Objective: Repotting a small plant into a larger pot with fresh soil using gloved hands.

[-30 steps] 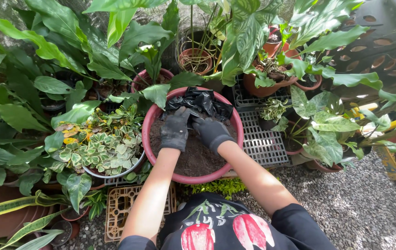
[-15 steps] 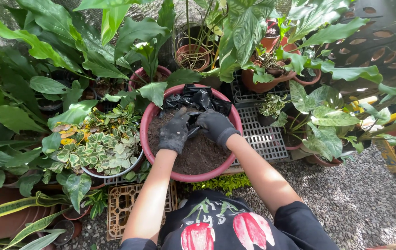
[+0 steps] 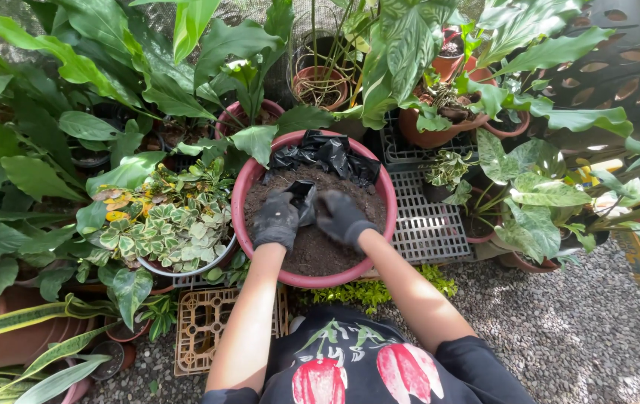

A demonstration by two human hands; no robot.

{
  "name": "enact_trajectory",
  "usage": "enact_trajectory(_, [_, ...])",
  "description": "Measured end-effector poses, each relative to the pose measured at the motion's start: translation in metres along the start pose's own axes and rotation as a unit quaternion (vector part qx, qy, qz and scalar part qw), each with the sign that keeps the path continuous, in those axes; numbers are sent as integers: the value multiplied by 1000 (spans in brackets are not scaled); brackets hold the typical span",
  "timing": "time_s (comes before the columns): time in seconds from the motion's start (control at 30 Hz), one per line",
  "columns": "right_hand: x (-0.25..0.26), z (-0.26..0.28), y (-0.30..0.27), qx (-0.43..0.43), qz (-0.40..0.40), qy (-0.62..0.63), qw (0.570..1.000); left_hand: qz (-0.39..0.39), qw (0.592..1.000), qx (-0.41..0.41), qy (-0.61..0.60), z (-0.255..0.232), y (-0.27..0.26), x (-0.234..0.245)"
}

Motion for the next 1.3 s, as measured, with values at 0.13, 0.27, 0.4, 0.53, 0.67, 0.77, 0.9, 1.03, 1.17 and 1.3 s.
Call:
enact_trajectory(0.13, [4, 44, -7, 2, 93, -150, 984, 53, 996, 38, 58, -1, -7, -9])
enact_trajectory(0.27, [-57, -3, -9, -25, 104, -196, 975, 50, 998, 5, 45, -9, -11, -5])
enact_trajectory(0.4, [-40, -16, -1, -39, 96, -130, 986, 41, 998, -29, 24, -8, -14, -7])
enact_trajectory(0.53, [-89, -105, 31, -168, 108, 438, 877, 47, 998, -30, 32, 3, -6, -18])
enact_trajectory(0.67, [28, -30, 30, -200, 43, 619, 758, 38, 994, -98, -16, -21, 0, -22])
enact_trajectory(0.77, [82, 21, 40, -130, 24, 480, 867, 80, 994, -70, -31, -53, 4, -15])
enact_trajectory(0.9, [66, 27, 62, -45, 1, 135, 990, 150, 987, 42, -25, -78, 1, 1])
enact_trajectory(1.03, [32, 15, 71, -61, 46, -82, 994, 133, 991, 21, -25, -58, 6, -11])
enact_trajectory(1.17, [21, 8, 72, -145, 108, -51, 982, 136, 989, 6, -54, -27, 18, -39])
enact_trajectory(1.3, [52, 6, 66, -203, 38, 157, 966, 119, 989, -24, -85, -27, 19, -33])
Point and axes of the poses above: each hand's wrist, its own y-axis towards the middle knuckle, its own x-axis out of the back of the hand, z = x × y, the point moved 6 cm from there along y, towards the middle knuckle, and after that the axes turned 12 degrees about -y, right-handed, at the moved point
